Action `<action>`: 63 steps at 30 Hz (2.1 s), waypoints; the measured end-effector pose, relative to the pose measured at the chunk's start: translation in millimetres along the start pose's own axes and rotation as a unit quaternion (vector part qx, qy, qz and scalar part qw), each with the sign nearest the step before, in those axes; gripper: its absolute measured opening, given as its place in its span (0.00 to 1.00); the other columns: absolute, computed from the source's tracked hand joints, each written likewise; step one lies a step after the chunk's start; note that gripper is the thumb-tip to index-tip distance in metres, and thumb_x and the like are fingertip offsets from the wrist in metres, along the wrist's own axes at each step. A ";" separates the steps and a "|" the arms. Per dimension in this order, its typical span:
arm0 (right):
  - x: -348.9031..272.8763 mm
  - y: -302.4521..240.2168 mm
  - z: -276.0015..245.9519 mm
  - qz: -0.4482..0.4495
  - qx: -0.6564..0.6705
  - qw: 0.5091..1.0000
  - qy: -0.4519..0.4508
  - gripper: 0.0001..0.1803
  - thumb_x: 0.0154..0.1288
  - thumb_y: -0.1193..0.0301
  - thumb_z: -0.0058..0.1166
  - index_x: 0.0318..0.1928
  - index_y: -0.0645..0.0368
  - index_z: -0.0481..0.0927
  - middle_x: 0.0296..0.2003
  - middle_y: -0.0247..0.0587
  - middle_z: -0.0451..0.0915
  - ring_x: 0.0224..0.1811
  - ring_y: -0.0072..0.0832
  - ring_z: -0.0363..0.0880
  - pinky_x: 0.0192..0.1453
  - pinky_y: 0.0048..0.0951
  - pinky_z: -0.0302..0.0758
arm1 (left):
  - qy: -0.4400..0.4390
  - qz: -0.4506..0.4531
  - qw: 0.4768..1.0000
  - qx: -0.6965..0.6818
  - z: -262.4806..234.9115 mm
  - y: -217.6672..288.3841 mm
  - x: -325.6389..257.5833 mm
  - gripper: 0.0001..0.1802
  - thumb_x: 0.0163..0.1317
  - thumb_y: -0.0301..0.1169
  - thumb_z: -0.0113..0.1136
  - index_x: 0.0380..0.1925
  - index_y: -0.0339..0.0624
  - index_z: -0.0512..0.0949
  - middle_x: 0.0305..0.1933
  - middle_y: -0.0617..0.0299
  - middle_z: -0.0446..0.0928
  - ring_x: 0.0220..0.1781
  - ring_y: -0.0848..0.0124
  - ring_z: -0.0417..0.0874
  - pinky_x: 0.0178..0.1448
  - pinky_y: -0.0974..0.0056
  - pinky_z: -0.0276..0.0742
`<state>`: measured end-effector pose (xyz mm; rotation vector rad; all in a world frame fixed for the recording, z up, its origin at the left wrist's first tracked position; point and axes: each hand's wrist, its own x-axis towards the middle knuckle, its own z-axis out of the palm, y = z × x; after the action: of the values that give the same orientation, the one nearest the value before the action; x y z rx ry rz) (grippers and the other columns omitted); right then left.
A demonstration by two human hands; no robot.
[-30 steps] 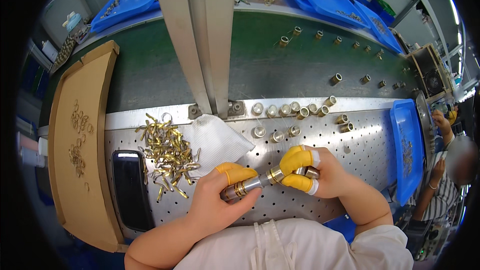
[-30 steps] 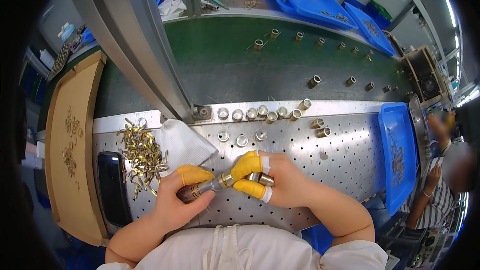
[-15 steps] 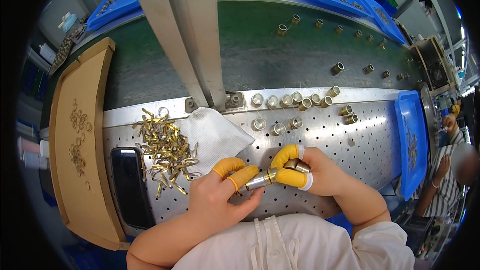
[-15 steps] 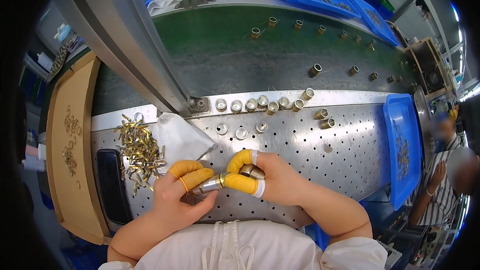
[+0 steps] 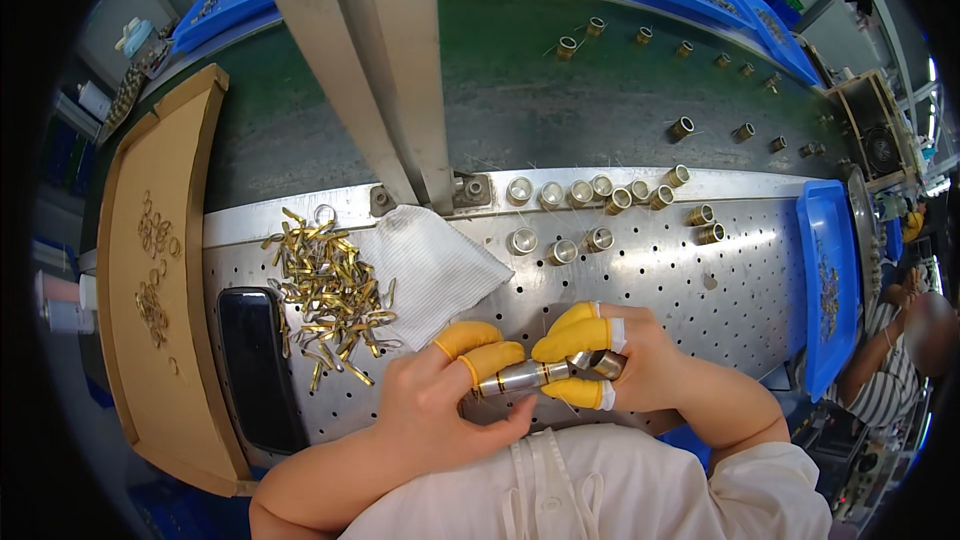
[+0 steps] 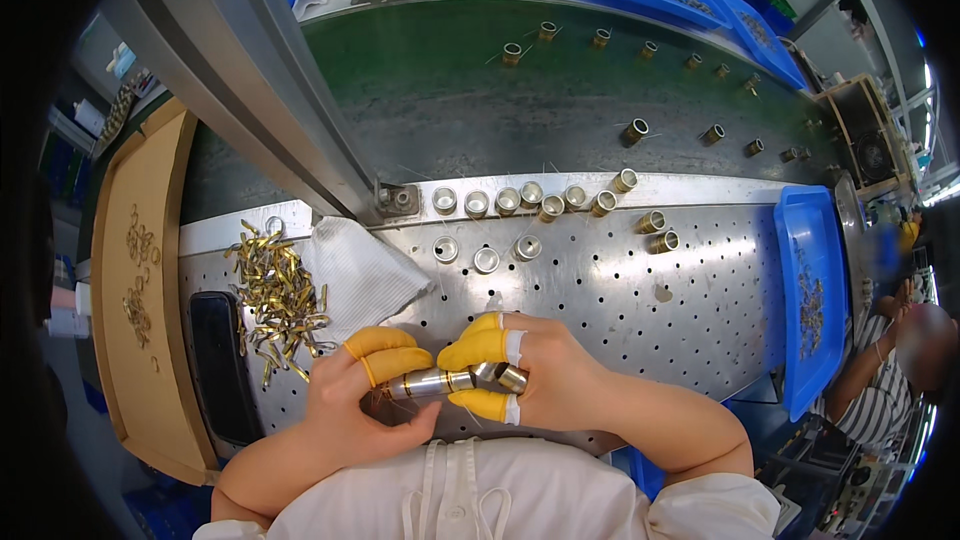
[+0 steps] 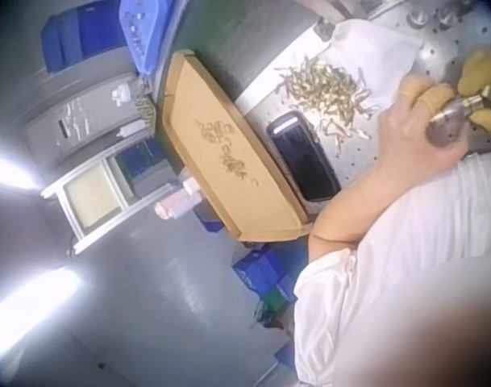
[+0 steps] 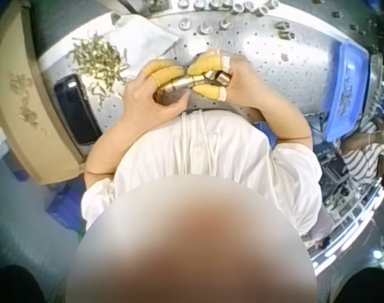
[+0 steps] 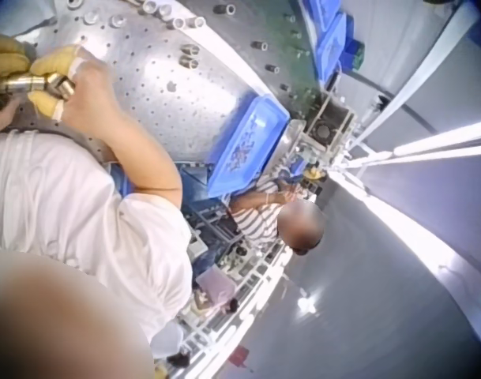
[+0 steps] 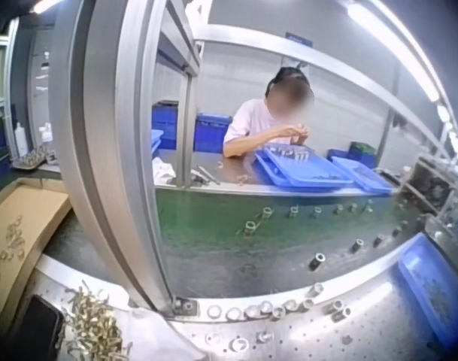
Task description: The person uses a handheld metal tool to press small brass components into cylindrical metal casings. They pick up a casing, insert the brass piece, and apply pressure with the tool to secure it. The finished parts are placed on a perforated metal tray, while raw materials are kept in a cardboard box and a blue bin.
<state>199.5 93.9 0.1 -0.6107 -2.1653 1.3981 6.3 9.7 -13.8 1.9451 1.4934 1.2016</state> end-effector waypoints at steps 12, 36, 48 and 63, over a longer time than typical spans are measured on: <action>-1.6 -15.4 -19.8 0.056 -0.053 0.997 0.014 0.20 0.44 0.73 0.67 0.42 0.57 0.80 0.31 0.36 0.76 0.33 0.29 0.74 0.38 0.27 0.72 | -0.036 -0.025 0.999 -0.007 -4.5 14.3 7.7 0.35 0.36 0.40 0.72 0.44 0.36 0.70 0.40 0.54 0.75 0.30 0.62 0.79 0.28 0.65 0.75; -391.9 169.4 -80.4 0.583 -0.179 0.780 0.142 0.14 0.53 0.72 0.58 0.42 0.60 0.77 0.37 0.46 0.77 0.39 0.38 0.76 0.48 0.30 0.71 | 0.000 -0.357 0.711 0.606 -358.1 -57.1 -102.4 0.25 0.49 0.22 0.49 0.49 0.30 0.60 0.48 0.36 0.67 0.43 0.44 0.74 0.47 0.51 0.72; -462.8 282.0 -27.9 0.426 -0.319 0.770 0.353 0.20 0.44 0.84 0.52 0.43 0.65 0.75 0.40 0.51 0.75 0.40 0.41 0.74 0.47 0.35 0.71 | -0.122 -0.435 0.716 0.532 -363.6 -82.7 -91.5 0.33 0.50 0.13 0.40 0.60 0.36 0.55 0.59 0.40 0.60 0.56 0.49 0.68 0.56 0.57 0.67; -472.0 215.0 -44.6 0.394 -0.360 0.764 0.363 0.21 0.50 0.82 0.52 0.48 0.63 0.72 0.47 0.47 0.73 0.48 0.38 0.72 0.52 0.31 0.69 | -0.092 -0.448 0.740 0.492 -400.7 -99.8 -112.2 0.39 0.44 0.06 0.39 0.61 0.39 0.56 0.63 0.49 0.57 0.64 0.59 0.64 0.62 0.67 0.61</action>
<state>618.2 -79.2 -256.4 -2.1246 -1.7211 0.3383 -385.2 -130.3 87.5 1.2679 2.7478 -0.3048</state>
